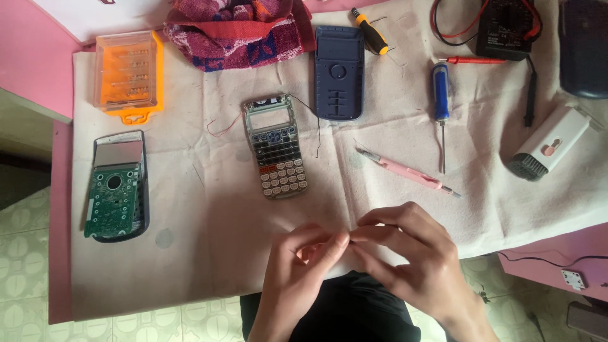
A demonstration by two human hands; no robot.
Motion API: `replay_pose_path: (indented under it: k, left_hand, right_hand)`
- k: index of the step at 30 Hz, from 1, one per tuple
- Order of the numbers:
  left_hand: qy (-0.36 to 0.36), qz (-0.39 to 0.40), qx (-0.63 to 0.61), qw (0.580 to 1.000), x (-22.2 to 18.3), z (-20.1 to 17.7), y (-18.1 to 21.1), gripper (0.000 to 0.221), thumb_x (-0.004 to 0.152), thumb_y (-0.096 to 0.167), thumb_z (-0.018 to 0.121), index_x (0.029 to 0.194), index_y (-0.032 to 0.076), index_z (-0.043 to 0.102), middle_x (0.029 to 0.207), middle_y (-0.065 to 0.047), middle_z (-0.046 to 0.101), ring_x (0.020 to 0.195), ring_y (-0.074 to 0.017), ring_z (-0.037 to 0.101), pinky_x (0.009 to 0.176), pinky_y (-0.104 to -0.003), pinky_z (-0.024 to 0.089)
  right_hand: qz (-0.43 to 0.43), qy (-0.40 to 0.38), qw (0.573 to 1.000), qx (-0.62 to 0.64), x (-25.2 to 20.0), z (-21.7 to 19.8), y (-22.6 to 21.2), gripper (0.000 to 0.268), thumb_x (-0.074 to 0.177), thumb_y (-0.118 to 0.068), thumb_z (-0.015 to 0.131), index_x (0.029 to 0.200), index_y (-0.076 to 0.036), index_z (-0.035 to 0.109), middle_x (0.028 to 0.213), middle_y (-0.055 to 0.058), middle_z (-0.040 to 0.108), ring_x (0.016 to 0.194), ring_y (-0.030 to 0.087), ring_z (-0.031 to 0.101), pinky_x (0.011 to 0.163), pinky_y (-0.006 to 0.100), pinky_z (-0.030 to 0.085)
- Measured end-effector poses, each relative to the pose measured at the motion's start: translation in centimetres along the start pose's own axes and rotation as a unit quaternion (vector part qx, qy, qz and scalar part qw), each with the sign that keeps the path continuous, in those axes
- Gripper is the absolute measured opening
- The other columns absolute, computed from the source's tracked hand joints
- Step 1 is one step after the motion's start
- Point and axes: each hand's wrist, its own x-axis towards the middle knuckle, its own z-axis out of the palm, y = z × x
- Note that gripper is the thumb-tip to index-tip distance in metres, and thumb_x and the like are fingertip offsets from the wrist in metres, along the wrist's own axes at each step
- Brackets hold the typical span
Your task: Repairing a handheld electronic device by prying and adjusting internal components with a small tool.
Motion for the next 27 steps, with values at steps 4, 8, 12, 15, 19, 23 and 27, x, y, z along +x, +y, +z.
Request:
replay_pose_path:
  k: [4,8,12,15,19,23,27]
  left_hand:
    - [-0.049,0.013,0.008,0.999,-0.1,-0.5,0.5,0.026,0.095,0.024,0.069,0.083,0.005,0.081,0.073,0.001,0.064,0.066,-0.006,0.051,0.058,-0.024,0.037]
    - [-0.045,0.023,0.008,0.999,-0.2,-1.0,0.7,0.019,0.093,0.02,0.073,0.088,0.004,0.084,0.072,0.002,0.065,0.064,-0.0051,0.047,0.058,-0.025,0.036]
    - [-0.034,0.033,-0.007,0.999,0.1,-1.2,0.0,0.013,0.088,0.016,0.078,0.086,0.004,0.083,0.073,0.0,0.067,0.061,-0.0058,0.048,0.056,-0.024,0.037]
    - [-0.03,0.037,0.0,0.999,0.1,-1.6,-0.3,0.012,0.087,0.015,0.079,0.086,0.005,0.084,0.071,0.001,0.064,0.061,-0.0063,0.048,0.056,-0.024,0.037]
    - [-0.029,0.026,0.0,0.999,0.2,-2.0,-0.3,0.017,0.088,0.018,0.077,0.094,0.006,0.088,0.072,0.002,0.064,0.062,-0.0061,0.048,0.055,-0.024,0.037]
    - [-0.022,0.021,-0.012,0.999,0.7,-2.9,-1.2,0.018,0.092,0.02,0.075,0.086,0.004,0.083,0.073,0.003,0.062,0.063,-0.0052,0.048,0.054,-0.023,0.037]
    - [0.049,0.012,-0.035,0.998,1.3,-4.6,-2.0,0.024,0.093,0.022,0.071,0.1,0.006,0.088,0.084,0.0,0.068,0.075,-0.0068,0.06,0.064,-0.02,0.044]
  right_hand:
    - [0.041,-0.011,0.999,0.034,-0.2,-0.4,0.2,0.019,0.087,-0.018,0.075,0.103,-0.008,0.078,0.103,0.005,0.07,0.089,0.015,0.07,0.084,0.027,0.056]
    - [0.036,-0.018,0.998,0.04,-0.1,-0.5,0.4,0.016,0.087,-0.018,0.075,0.1,-0.009,0.078,0.101,0.005,0.07,0.086,0.015,0.069,0.081,0.026,0.057]
    - [0.03,-0.035,0.997,0.054,0.0,-0.5,0.6,0.015,0.087,-0.017,0.075,0.101,-0.011,0.078,0.101,0.003,0.071,0.085,0.014,0.069,0.079,0.026,0.056]
    - [0.014,-0.049,0.998,0.049,0.6,-0.6,0.4,0.016,0.086,-0.018,0.076,0.1,-0.011,0.078,0.099,0.002,0.07,0.081,0.015,0.068,0.075,0.027,0.056]
    - [-0.029,-0.07,0.997,0.016,1.2,-0.3,0.6,0.015,0.09,-0.015,0.071,0.101,-0.006,0.076,0.098,0.005,0.069,0.078,0.02,0.067,0.071,0.031,0.056]
    - [-0.07,-0.094,0.993,0.023,2.9,0.1,2.7,0.023,0.087,-0.018,0.074,0.105,-0.004,0.078,0.101,0.007,0.07,0.083,0.019,0.071,0.073,0.032,0.062]
    - [-0.07,-0.138,0.988,-0.026,7.9,1.6,5.8,0.015,0.094,-0.016,0.068,0.104,-0.013,0.079,0.099,0.007,0.074,0.086,0.022,0.07,0.091,0.042,0.054]
